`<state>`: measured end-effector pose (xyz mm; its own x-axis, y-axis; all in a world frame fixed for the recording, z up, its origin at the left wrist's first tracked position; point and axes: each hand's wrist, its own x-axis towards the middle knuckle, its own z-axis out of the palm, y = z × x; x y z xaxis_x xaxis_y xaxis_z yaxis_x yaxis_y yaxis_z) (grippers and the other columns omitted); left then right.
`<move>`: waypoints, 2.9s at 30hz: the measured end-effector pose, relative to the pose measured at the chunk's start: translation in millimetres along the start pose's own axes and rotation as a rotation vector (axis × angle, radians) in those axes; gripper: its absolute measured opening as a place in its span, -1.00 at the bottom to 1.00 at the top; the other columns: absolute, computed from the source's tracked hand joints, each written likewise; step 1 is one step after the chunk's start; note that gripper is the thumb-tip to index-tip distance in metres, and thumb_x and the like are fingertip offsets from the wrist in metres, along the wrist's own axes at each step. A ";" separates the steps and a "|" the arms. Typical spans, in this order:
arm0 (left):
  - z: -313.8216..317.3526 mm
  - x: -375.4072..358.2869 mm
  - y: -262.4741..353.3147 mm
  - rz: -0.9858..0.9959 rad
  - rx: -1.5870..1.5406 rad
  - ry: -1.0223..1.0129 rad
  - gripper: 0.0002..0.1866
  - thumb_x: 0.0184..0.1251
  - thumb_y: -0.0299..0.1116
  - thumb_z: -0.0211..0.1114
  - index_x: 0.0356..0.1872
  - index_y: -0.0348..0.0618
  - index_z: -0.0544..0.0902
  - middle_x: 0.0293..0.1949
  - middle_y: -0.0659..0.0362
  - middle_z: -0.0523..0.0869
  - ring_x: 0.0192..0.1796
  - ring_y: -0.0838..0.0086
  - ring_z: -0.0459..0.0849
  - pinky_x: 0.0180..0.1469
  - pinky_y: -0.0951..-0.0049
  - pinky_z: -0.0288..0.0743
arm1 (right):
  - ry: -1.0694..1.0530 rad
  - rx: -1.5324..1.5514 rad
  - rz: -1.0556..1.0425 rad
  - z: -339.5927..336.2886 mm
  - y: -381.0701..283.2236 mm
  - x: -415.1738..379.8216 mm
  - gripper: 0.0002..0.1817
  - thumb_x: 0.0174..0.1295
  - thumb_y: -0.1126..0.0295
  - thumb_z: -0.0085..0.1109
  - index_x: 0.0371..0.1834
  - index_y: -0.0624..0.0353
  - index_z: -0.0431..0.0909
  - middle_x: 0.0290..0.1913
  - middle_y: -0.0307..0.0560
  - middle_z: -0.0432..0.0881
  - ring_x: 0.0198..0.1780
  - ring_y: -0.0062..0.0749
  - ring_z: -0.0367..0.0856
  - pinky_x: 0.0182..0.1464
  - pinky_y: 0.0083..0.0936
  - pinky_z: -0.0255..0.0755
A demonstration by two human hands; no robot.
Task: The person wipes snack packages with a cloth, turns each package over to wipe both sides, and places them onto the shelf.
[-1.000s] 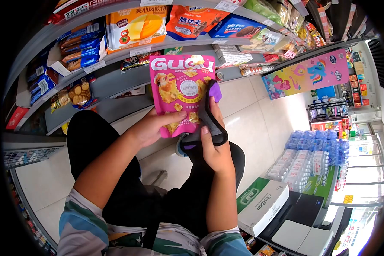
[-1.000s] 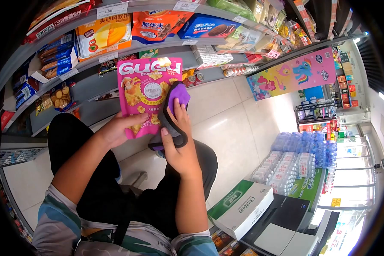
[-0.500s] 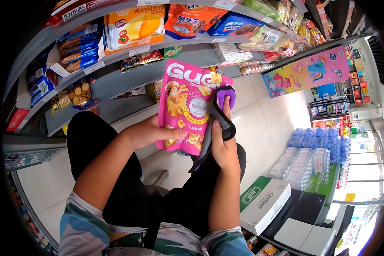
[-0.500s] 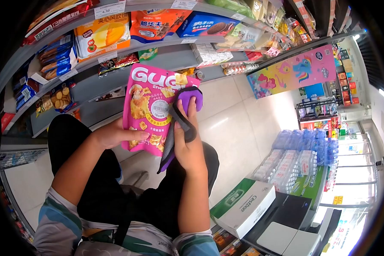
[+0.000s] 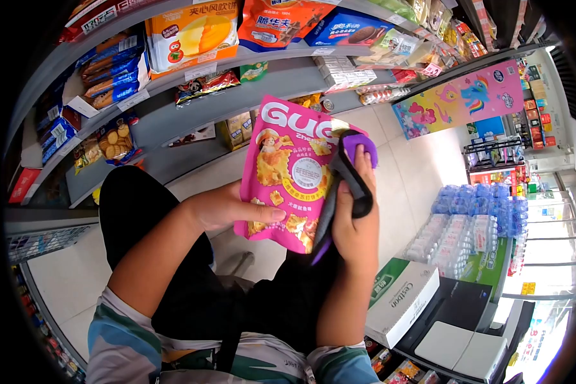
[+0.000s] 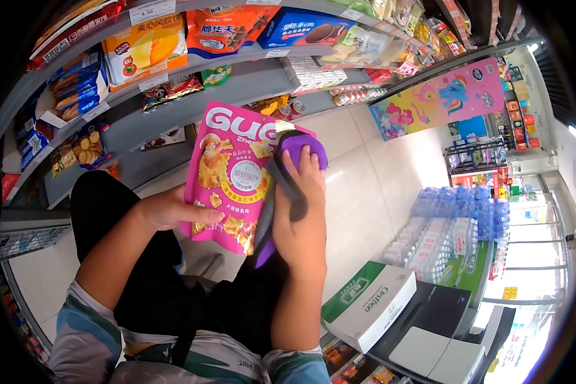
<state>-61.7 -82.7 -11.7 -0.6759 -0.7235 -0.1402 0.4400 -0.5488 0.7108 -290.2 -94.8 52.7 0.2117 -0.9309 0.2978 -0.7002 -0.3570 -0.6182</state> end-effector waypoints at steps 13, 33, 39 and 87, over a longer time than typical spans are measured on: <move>53.8 19.1 -35.5 -0.221 0.069 -0.293 -0.36 0.31 -0.33 0.50 0.35 -0.21 0.42 0.18 0.17 0.68 0.20 0.48 0.65 0.25 0.39 0.55 | 0.012 -0.234 0.356 -74.8 -28.4 -86.6 -0.61 0.44 0.47 0.04 0.27 0.40 0.52 0.32 0.31 0.55 0.37 0.14 0.51 0.41 -0.30 0.33; 57.4 11.7 -26.3 -0.349 -0.043 -0.213 -0.36 0.33 -0.22 0.44 0.38 -0.09 0.40 0.22 0.12 0.63 0.20 0.36 0.66 -0.09 0.18 0.78 | 0.413 0.844 0.918 -131.8 12.4 -106.0 -0.50 0.57 0.13 -0.01 0.34 0.32 0.42 0.26 0.08 0.61 0.27 -0.15 0.60 0.34 -0.25 0.47; 53.0 11.2 -26.2 -0.288 -0.085 -0.170 -0.37 0.33 -0.19 0.45 0.36 -0.10 0.41 0.21 0.12 0.64 0.19 0.37 0.67 -0.09 0.19 0.78 | 0.445 1.105 0.789 -195.2 30.3 -151.9 -0.53 0.60 0.12 -0.08 0.27 0.31 0.48 0.23 0.08 0.63 0.30 -0.10 0.59 0.35 -0.08 0.49; 53.3 11.9 -32.6 -0.255 -0.395 -0.066 -0.24 0.61 0.24 -0.35 0.53 -0.14 0.26 0.39 0.03 0.50 0.36 0.27 0.56 0.36 0.19 0.48 | -0.584 -0.407 -0.277 -46.2 -69.7 -110.7 -0.09 -0.06 0.18 0.42 0.48 0.10 0.37 0.58 -0.10 0.25 0.61 -0.13 0.12 0.58 0.07 -0.06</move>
<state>-115.6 -51.1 0.2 -0.8221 -0.5240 -0.2225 0.4378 -0.8318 0.3414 -296.3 36.7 96.4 0.6634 -0.7415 -0.1002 -0.7409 -0.6323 -0.2265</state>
